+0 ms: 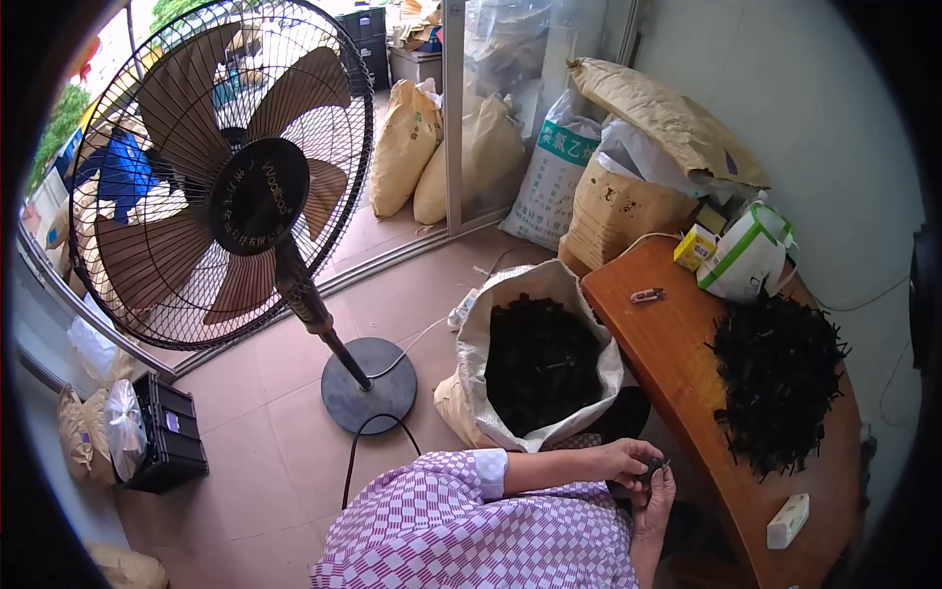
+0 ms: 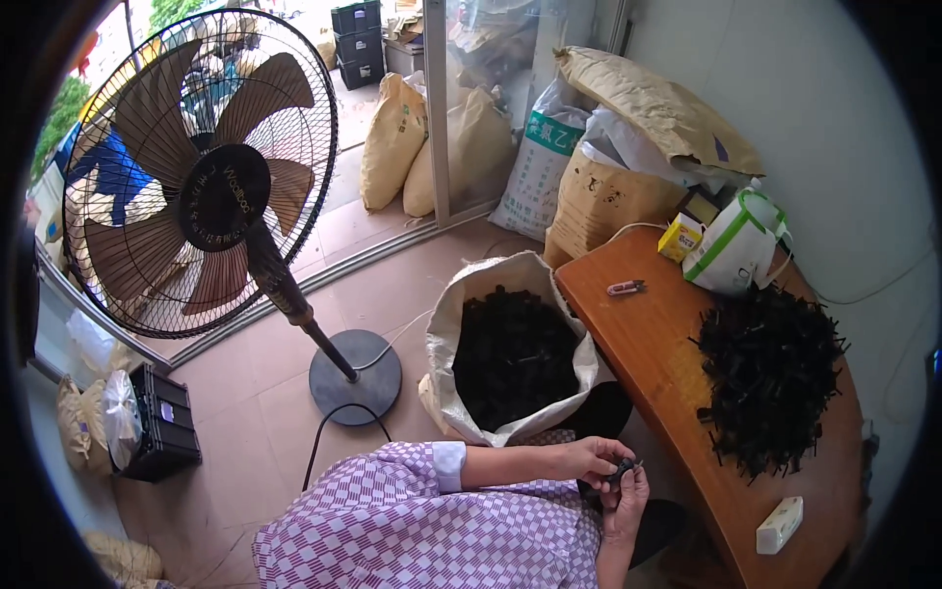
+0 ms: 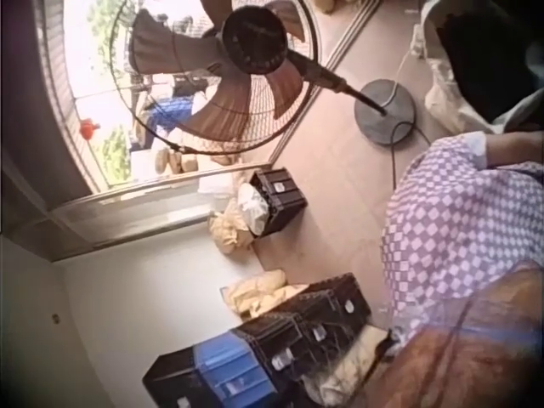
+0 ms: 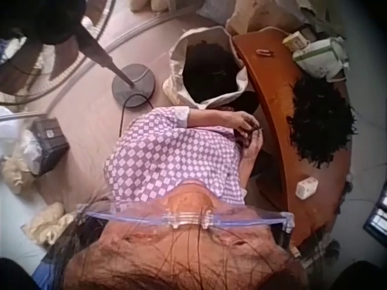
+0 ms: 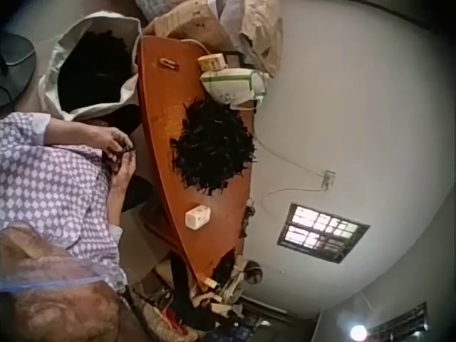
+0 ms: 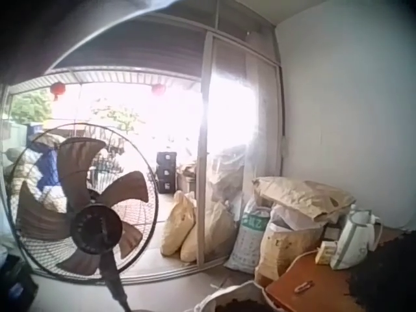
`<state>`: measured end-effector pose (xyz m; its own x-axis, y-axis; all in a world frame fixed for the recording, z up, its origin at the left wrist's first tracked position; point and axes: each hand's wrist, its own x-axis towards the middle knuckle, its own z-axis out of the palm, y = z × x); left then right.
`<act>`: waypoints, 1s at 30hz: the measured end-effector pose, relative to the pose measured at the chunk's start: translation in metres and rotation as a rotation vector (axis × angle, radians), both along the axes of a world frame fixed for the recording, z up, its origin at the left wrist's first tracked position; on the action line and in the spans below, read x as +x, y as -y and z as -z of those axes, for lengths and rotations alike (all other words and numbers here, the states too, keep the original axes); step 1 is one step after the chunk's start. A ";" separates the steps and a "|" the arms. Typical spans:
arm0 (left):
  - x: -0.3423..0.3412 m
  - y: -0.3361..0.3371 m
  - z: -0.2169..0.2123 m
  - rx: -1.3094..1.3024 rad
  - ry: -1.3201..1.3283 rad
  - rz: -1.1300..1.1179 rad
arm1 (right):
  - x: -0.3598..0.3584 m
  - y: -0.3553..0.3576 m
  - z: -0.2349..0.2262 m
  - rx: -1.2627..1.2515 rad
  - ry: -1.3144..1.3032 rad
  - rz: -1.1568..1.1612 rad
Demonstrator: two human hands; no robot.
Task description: Dumping small black plastic components from a paper bag onto a table and inspecting them individually.
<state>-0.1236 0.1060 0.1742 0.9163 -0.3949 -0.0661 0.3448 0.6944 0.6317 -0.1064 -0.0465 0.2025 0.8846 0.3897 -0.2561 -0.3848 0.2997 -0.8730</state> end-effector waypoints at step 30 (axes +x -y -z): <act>0.002 -0.008 0.002 0.640 0.242 -0.068 | -0.007 0.007 0.002 -0.384 0.283 -0.092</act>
